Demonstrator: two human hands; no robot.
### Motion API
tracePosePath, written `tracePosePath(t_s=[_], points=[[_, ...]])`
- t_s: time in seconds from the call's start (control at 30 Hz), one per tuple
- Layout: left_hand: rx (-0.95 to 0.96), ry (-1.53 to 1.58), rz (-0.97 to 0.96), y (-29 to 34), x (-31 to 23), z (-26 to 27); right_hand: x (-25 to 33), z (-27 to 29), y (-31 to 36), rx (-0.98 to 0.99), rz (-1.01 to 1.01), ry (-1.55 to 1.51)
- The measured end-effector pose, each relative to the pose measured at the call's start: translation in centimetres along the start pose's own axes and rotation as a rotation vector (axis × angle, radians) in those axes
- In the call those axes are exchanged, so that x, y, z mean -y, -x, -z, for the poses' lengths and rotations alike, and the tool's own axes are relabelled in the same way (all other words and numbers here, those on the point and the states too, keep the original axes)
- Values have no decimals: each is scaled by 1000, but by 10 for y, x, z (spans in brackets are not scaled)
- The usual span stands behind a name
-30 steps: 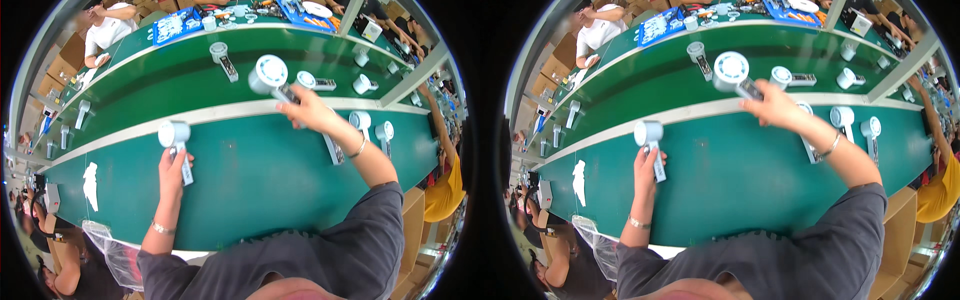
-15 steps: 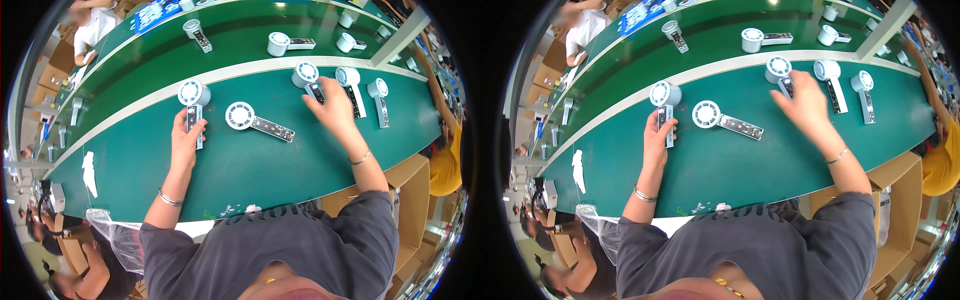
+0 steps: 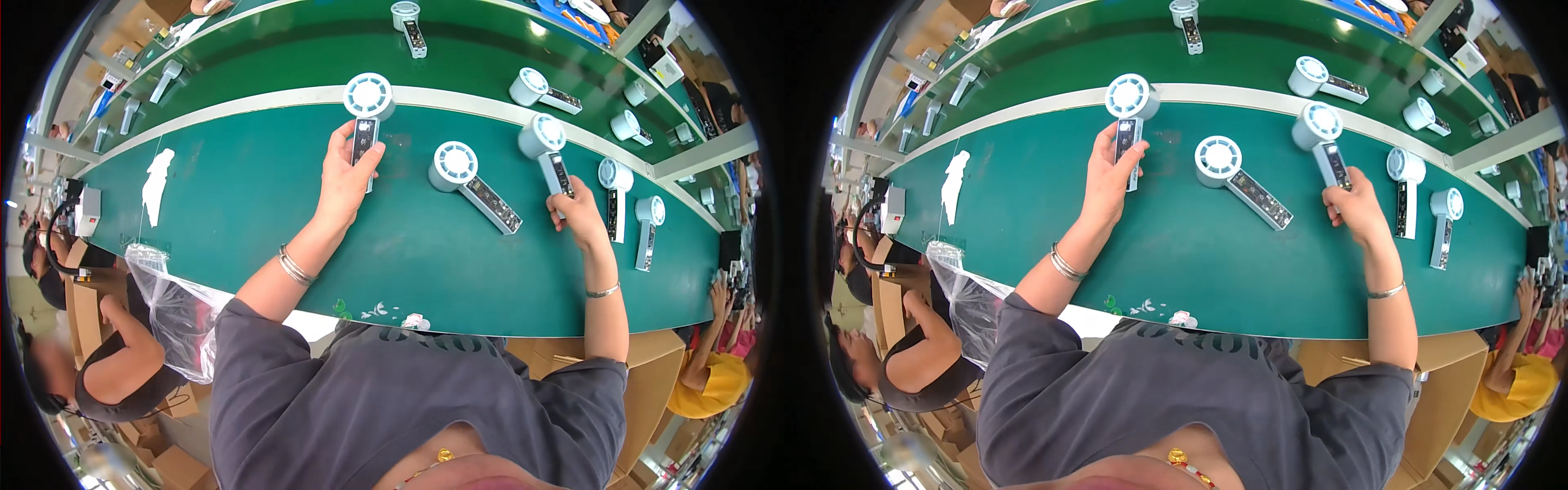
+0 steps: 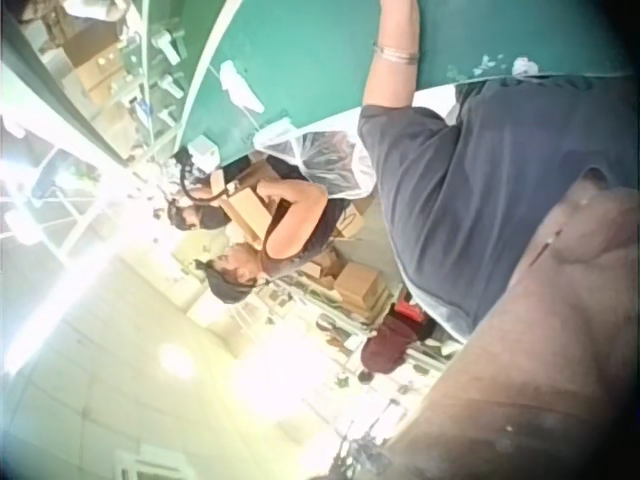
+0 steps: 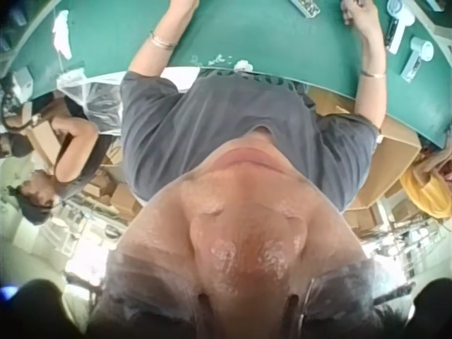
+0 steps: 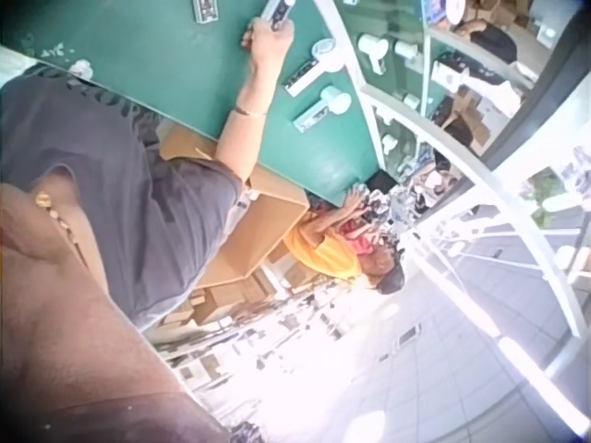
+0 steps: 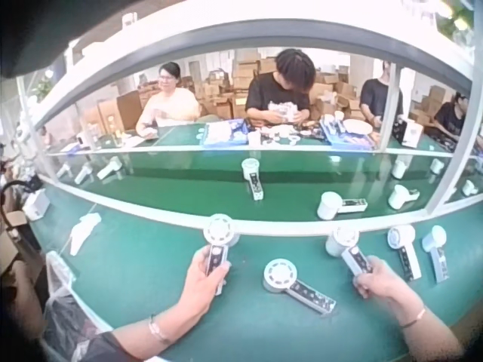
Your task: The person assembles small handheld electronic devices on a green workbench. They pick up white circular fan heads and attach them to rectangular circuit board handles, then place the completed units on the table. The process is repeated for multiple units throughout the clip.
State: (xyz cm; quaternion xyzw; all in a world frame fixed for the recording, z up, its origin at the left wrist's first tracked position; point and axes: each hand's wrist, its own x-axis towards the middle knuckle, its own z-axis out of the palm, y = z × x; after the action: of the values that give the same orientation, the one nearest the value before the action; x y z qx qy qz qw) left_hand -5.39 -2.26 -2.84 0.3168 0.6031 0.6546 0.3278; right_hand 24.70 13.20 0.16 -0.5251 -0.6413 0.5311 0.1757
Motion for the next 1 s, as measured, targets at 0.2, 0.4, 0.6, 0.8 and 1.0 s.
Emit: tracePosePath(t_s=[0.2, 0.4, 0.6, 0.8, 1.0], points=[[83, -133, 74, 20, -22, 40, 17, 11, 37, 43, 110, 98], [-175, -189, -85, 62, -61, 87, 21, 37, 79, -77, 187, 213], [175, -919, -56, 86, -58, 106, -12, 43, 80, 71, -67, 357], [8, -678, -144, 87, -29, 119, -13, 38, 73, 56, 21, 468], [-81, -310, -163, 66, -77, 101, 48, 37, 80, -33, 362, 25]])
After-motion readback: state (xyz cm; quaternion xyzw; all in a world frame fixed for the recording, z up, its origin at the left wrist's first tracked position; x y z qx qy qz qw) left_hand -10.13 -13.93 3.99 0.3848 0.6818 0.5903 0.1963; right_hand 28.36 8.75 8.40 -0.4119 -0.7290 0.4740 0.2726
